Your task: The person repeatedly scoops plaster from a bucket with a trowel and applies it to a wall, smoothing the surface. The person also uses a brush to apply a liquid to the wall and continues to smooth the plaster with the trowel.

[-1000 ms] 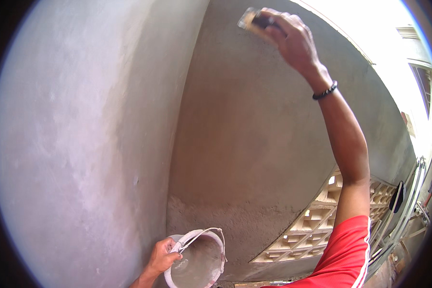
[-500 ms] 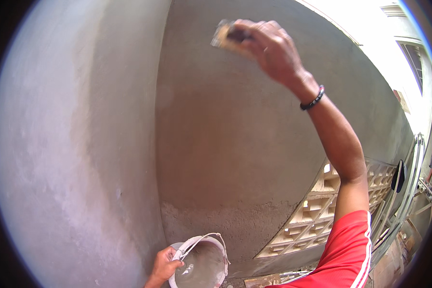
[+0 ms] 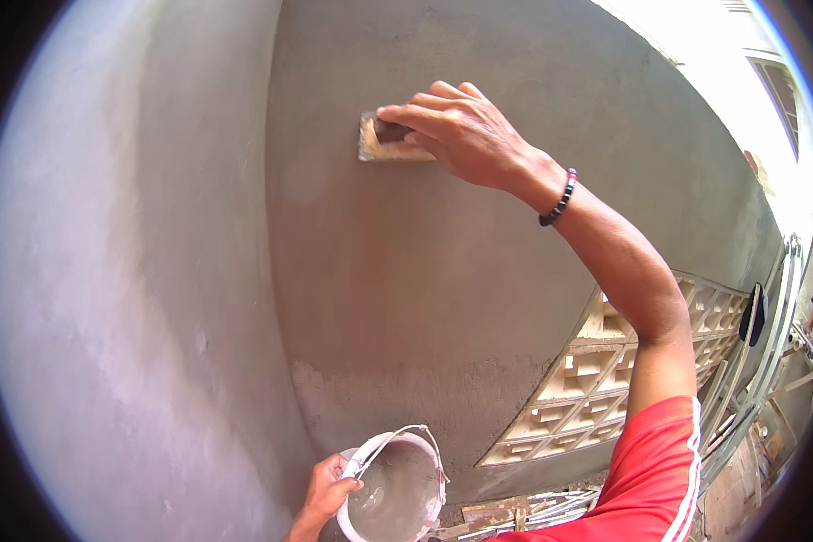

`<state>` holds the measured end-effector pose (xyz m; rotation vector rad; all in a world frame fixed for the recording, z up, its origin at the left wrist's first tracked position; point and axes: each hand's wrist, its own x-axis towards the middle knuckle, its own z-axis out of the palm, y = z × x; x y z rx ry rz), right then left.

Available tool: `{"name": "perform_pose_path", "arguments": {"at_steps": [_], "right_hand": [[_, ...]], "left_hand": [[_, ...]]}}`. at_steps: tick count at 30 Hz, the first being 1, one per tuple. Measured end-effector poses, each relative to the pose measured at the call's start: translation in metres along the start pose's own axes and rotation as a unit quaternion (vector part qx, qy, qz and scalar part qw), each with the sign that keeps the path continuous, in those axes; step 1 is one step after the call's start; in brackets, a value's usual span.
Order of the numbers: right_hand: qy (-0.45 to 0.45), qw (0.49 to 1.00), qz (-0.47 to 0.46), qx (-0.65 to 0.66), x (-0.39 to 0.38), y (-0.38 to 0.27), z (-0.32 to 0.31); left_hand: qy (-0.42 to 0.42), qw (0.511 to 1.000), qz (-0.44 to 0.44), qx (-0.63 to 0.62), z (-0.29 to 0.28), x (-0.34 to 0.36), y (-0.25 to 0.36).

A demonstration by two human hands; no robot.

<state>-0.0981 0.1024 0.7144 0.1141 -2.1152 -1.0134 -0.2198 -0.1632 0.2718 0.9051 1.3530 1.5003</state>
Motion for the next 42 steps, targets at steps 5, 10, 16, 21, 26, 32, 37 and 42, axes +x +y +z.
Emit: {"name": "perform_pose_path", "arguments": {"at_steps": [5,10,16,21,26,32,37,42], "right_hand": [[0.181,0.959,0.174,-0.130,-0.012,0.087,-0.064],[0.229,0.950,0.136,-0.164,-0.050,0.103,-0.052],[-0.120,0.978,0.088,0.147,-0.181,-0.037,-0.009],[0.104,0.490,0.614,0.609,-0.293,-0.088,-0.090],[0.391,-0.004,0.669,0.632,-0.392,-0.144,-0.130],[0.383,-0.084,0.815,0.427,-0.440,-0.257,-0.189],[0.197,-0.188,0.938,0.216,-0.438,-0.413,-0.263],[-0.048,-0.220,0.966,0.125,-0.401,-0.554,-0.292]], "left_hand": [[0.008,0.999,0.009,-0.048,0.011,0.009,-0.014],[0.087,0.995,-0.040,0.001,0.047,-0.002,-0.007],[0.157,0.977,-0.097,0.110,0.086,-0.021,0.007],[0.185,0.958,-0.133,0.175,0.121,-0.025,0.047],[0.160,0.940,-0.180,0.242,0.154,0.006,0.071],[0.103,0.913,-0.266,0.293,0.142,0.030,0.071],[0.059,0.911,-0.293,0.285,0.123,0.036,0.043],[0.048,0.900,-0.332,0.279,0.100,0.046,-0.020]]}}
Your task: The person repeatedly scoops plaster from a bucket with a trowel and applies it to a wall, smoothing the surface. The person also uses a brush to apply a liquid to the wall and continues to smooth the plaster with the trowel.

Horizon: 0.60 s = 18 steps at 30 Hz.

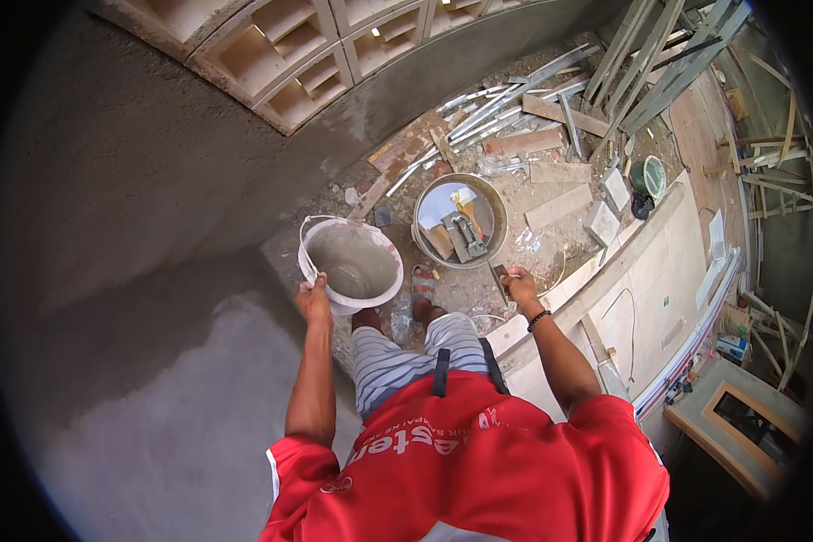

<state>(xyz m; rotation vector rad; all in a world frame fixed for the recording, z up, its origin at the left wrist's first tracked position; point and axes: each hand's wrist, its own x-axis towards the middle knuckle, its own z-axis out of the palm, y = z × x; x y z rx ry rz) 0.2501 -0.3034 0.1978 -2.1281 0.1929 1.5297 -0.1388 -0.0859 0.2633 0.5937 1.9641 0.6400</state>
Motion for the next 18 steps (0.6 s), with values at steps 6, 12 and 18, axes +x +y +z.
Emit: {"name": "perform_pose_path", "arguments": {"at_steps": [6,12,18], "right_hand": [[-0.017,0.979,-0.105,-0.174,0.075,0.051,0.055],[0.023,0.904,-0.358,-0.234,0.166,-0.011,0.127],[0.059,0.867,-0.367,-0.332,0.264,-0.053,0.177]], "left_hand": [[-0.002,0.999,-0.029,-0.031,0.046,0.075,-0.074],[-0.043,0.992,-0.033,-0.117,0.069,0.116,-0.120],[-0.073,0.976,-0.033,-0.202,0.095,0.162,-0.134]]}}
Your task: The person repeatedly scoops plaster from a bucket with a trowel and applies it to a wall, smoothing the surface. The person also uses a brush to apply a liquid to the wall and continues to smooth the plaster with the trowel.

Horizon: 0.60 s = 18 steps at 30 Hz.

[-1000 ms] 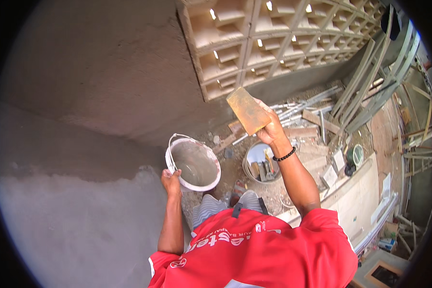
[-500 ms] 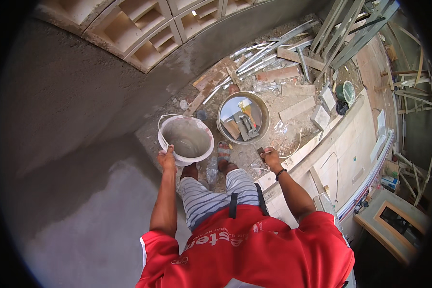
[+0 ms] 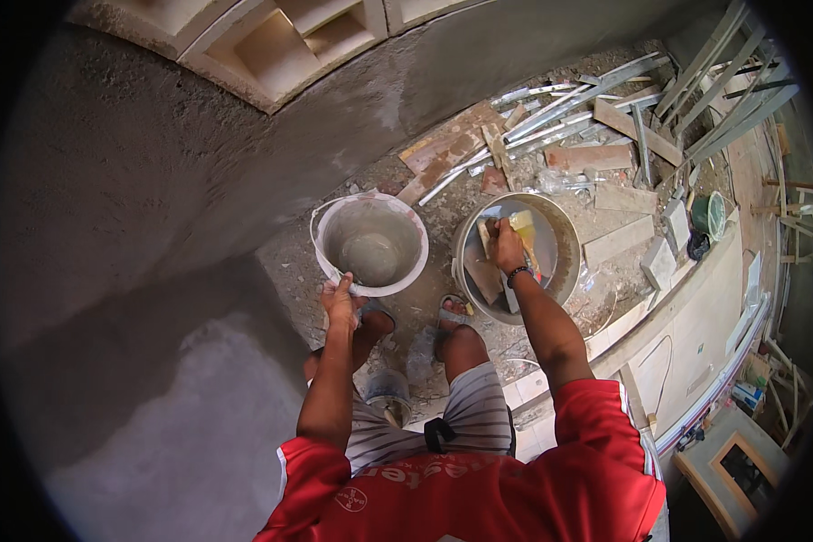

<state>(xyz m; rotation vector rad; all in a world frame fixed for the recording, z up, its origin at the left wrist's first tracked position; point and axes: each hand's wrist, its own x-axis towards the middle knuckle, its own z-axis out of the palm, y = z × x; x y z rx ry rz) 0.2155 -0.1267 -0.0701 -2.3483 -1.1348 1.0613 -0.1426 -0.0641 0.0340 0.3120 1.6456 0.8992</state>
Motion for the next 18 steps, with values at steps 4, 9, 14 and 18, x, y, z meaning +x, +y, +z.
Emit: {"name": "perform_pose_path", "arguments": {"at_steps": [4,9,14,18], "right_hand": [[-0.014,0.997,0.021,-0.070,0.022,0.013,0.036],[0.008,0.996,-0.018,-0.090,0.036,0.019,0.054],[0.008,0.999,-0.020,0.048,0.045,0.028,0.033],[-0.027,0.932,0.154,0.326,0.020,0.020,-0.014]], "left_hand": [[0.003,0.999,-0.041,0.021,-0.022,0.029,-0.026],[0.018,1.000,-0.006,0.009,-0.043,0.054,-0.092],[-0.015,0.995,-0.091,0.029,-0.057,0.065,-0.174],[-0.029,0.986,-0.139,0.089,-0.074,0.086,-0.232]]}}
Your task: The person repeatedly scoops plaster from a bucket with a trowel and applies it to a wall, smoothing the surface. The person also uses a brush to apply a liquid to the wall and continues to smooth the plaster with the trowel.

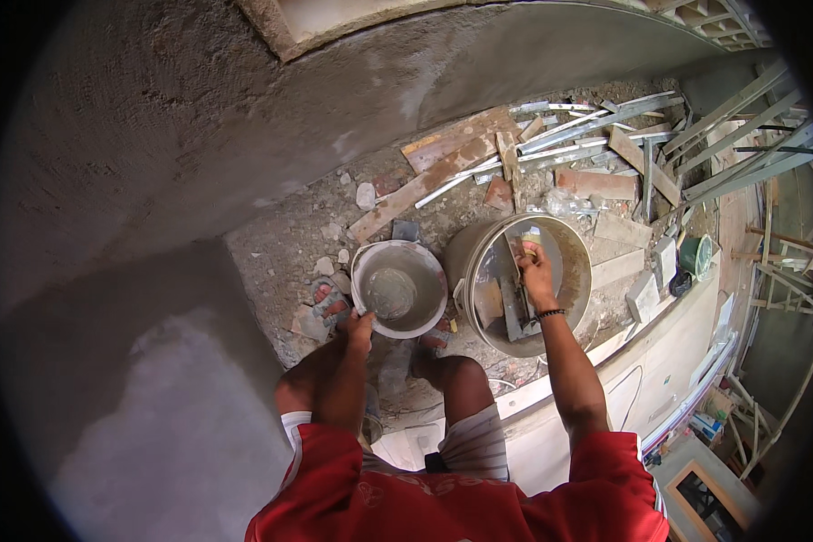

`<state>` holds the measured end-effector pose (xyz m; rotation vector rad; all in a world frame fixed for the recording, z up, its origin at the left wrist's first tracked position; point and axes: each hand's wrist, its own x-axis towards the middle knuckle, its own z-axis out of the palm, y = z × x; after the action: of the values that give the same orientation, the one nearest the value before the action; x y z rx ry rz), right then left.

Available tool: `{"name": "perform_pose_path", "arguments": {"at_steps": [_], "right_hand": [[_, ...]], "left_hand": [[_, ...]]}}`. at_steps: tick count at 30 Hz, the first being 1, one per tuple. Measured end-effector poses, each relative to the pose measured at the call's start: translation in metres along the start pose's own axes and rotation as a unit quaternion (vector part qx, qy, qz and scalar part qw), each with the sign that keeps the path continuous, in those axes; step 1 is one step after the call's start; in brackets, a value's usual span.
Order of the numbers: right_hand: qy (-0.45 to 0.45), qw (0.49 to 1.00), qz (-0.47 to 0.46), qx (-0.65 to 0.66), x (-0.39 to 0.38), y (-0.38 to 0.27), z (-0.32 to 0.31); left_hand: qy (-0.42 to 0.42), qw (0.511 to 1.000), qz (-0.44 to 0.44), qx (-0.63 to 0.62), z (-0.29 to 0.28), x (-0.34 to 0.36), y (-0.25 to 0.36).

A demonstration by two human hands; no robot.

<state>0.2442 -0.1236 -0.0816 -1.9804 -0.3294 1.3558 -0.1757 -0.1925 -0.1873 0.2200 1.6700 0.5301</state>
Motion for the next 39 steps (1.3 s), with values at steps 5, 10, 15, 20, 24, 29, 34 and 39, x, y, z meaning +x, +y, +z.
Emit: {"name": "perform_pose_path", "arguments": {"at_steps": [5,10,15,20,24,29,34,39], "right_hand": [[-0.026,0.912,0.137,0.385,-0.066,-0.040,-0.017],[-0.175,0.816,0.135,0.534,-0.107,-0.088,-0.006],[-0.369,0.680,0.203,0.600,-0.176,-0.199,0.052],[-0.555,0.611,0.234,0.513,-0.245,-0.316,0.102],[-0.647,0.611,0.243,0.385,-0.286,-0.385,0.155],[-0.578,0.794,0.010,0.189,-0.369,-0.471,0.192],[-0.454,0.882,-0.103,0.068,-0.364,-0.464,0.197],[-0.372,0.918,-0.137,-0.014,-0.353,-0.429,0.188]], "left_hand": [[0.177,0.950,0.020,0.256,-0.028,0.000,-0.020],[-0.016,0.987,0.103,0.121,0.052,-0.090,0.093],[-0.401,0.894,0.198,0.022,0.129,-0.272,0.281],[-0.448,0.859,0.205,-0.138,0.116,-0.366,0.392],[-0.339,0.866,0.344,-0.132,0.065,-0.408,0.456],[-0.111,0.778,0.599,-0.157,-0.009,-0.527,0.576],[0.213,0.523,0.825,-0.039,-0.092,-0.680,0.754],[0.453,0.285,0.844,-0.028,-0.149,-0.828,0.877]]}}
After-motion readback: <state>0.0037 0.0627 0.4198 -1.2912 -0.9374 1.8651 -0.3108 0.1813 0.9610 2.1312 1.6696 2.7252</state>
